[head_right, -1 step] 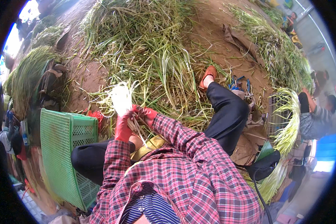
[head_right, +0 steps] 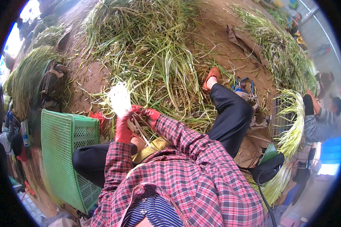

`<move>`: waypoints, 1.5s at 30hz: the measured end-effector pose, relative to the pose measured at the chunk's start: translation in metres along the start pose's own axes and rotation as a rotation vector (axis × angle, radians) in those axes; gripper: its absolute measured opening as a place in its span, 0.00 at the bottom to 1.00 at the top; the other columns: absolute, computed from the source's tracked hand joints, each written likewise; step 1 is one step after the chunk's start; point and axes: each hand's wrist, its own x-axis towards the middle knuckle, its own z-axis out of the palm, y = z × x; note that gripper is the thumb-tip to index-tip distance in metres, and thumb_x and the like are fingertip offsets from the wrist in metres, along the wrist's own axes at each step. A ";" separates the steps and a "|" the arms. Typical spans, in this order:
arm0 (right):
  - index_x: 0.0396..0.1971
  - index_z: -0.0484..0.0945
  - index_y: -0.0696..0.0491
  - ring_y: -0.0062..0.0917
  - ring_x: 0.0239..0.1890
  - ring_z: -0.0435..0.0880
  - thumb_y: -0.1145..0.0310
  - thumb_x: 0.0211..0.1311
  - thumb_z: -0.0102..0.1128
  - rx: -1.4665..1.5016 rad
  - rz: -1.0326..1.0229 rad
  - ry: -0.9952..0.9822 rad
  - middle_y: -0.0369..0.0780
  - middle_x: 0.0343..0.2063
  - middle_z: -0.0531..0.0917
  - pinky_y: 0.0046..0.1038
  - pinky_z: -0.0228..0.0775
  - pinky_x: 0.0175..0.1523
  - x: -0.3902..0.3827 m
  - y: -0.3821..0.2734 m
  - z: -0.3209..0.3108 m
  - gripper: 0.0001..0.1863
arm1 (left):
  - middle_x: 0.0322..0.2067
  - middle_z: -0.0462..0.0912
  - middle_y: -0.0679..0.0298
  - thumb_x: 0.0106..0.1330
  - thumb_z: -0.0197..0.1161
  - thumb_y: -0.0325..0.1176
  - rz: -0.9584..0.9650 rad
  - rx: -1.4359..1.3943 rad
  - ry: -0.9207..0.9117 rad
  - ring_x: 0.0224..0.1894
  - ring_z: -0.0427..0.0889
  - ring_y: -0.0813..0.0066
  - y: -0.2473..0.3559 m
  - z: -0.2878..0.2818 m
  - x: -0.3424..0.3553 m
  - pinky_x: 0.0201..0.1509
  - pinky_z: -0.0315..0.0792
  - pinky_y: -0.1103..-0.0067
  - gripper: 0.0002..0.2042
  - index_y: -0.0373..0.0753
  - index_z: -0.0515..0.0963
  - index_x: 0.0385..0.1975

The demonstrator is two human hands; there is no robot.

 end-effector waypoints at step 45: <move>0.42 0.70 0.50 0.15 0.11 0.71 0.69 0.66 0.27 -0.948 -0.091 0.067 0.36 0.21 0.78 0.17 0.64 0.17 -0.067 0.024 0.039 0.17 | 0.19 0.65 0.73 0.64 0.56 0.40 0.380 -0.539 -0.190 0.19 0.67 0.87 0.059 -0.023 0.014 0.46 0.74 0.77 0.25 0.37 0.62 0.58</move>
